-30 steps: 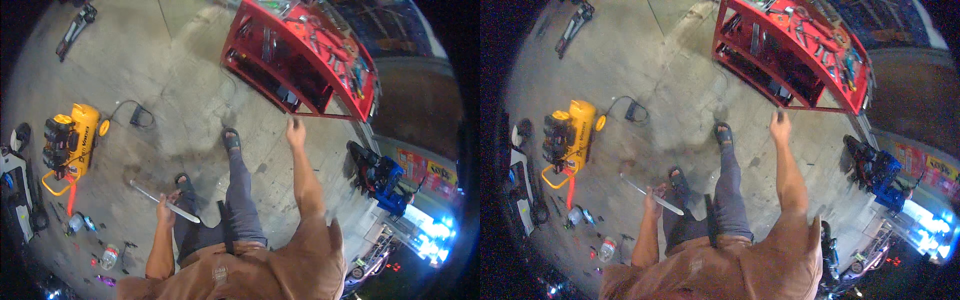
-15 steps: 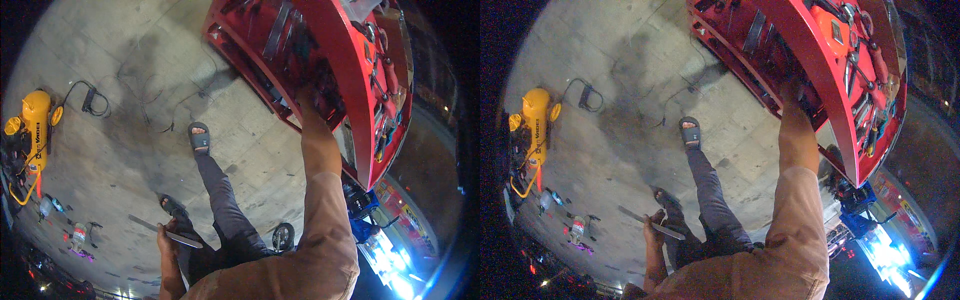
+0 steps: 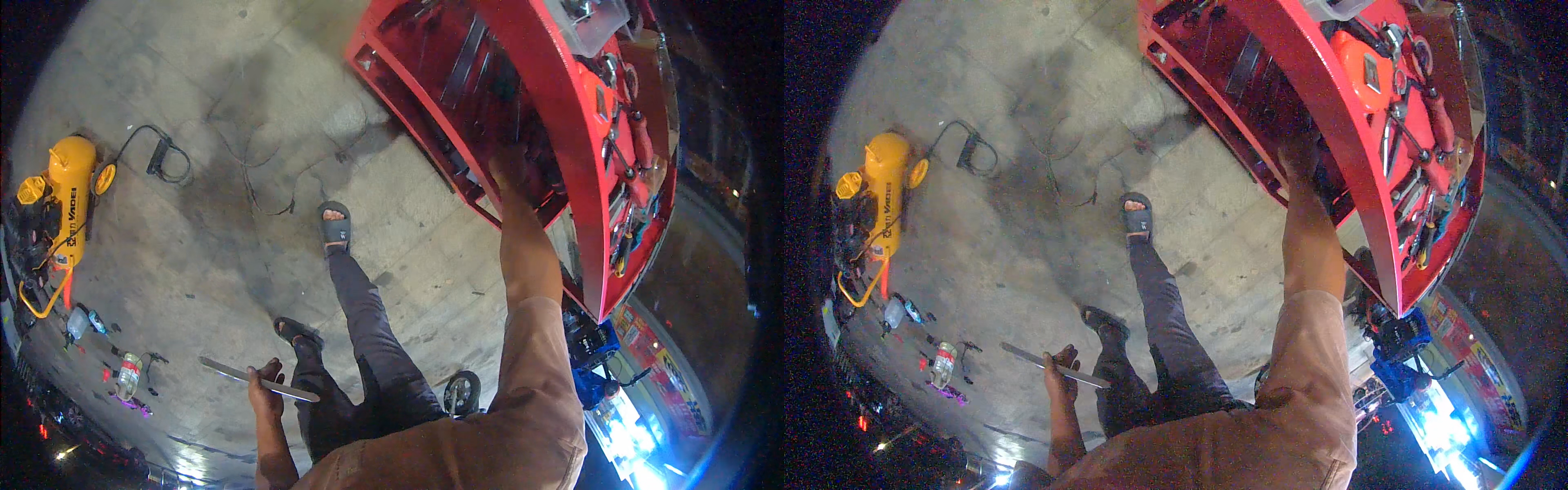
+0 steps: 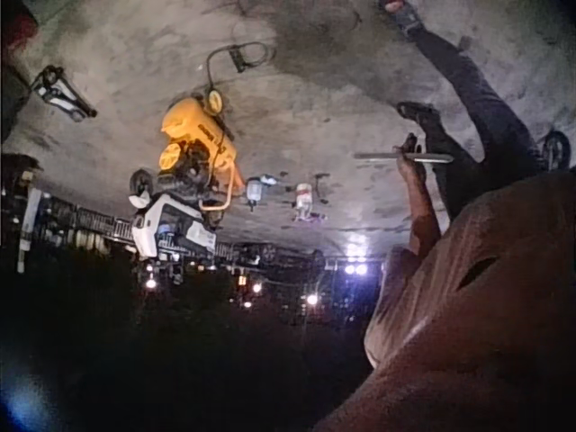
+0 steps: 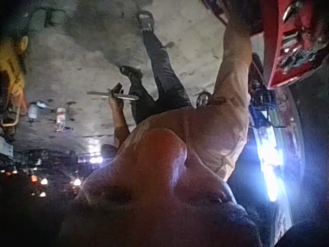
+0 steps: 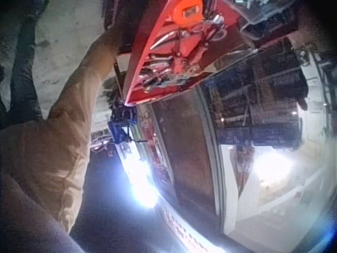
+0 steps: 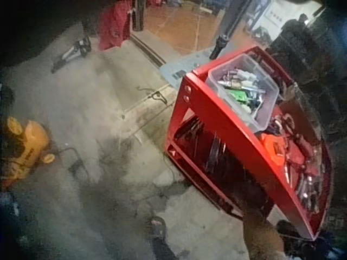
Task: The person unpacks a new tire from a purple plastic bag, applies lubricant to the tire bead, and mounts the tire onto a scooter wheel. The person uses a tire lever to seat the tire onto the rim.
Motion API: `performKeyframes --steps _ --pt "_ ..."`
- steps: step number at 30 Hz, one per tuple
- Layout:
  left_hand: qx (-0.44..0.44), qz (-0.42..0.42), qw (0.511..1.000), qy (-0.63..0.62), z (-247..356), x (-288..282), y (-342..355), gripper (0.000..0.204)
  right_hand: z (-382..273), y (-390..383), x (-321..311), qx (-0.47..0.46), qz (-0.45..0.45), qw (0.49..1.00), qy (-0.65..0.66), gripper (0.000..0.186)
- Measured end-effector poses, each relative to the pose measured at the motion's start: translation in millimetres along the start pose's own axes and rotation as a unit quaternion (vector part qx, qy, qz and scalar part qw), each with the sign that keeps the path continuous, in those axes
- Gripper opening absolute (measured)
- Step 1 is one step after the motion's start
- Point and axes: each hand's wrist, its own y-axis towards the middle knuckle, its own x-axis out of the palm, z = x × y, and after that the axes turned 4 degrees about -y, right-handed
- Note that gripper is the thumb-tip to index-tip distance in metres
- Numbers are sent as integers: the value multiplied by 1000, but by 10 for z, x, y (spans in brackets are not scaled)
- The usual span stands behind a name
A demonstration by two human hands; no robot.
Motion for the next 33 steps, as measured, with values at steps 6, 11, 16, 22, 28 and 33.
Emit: performKeyframes --steps 6,11,16,22,28,33 --pt "-6 -3 999 -35 99 -131 -140 63 -63 -694 -292 56 104 988 95 29" --pt "36 -13 998 -40 187 -355 -306 65 171 -815 -637 51 89 989 107 25" --pt "41 18 998 -45 145 -725 -298 70 197 -668 -829 26 61 994 85 23" --pt "19 -6 978 -210 104 -961 -310 66 -601 -899 -1117 -28 113 993 14 23" --pt "55 -85 947 -305 187 -1672 -534 57 -1621 -2726 -1487 113 100 892 426 34" --pt "167 -71 924 -335 127 -2880 -428 44 -2588 -4786 -1689 4 100 916 389 36"
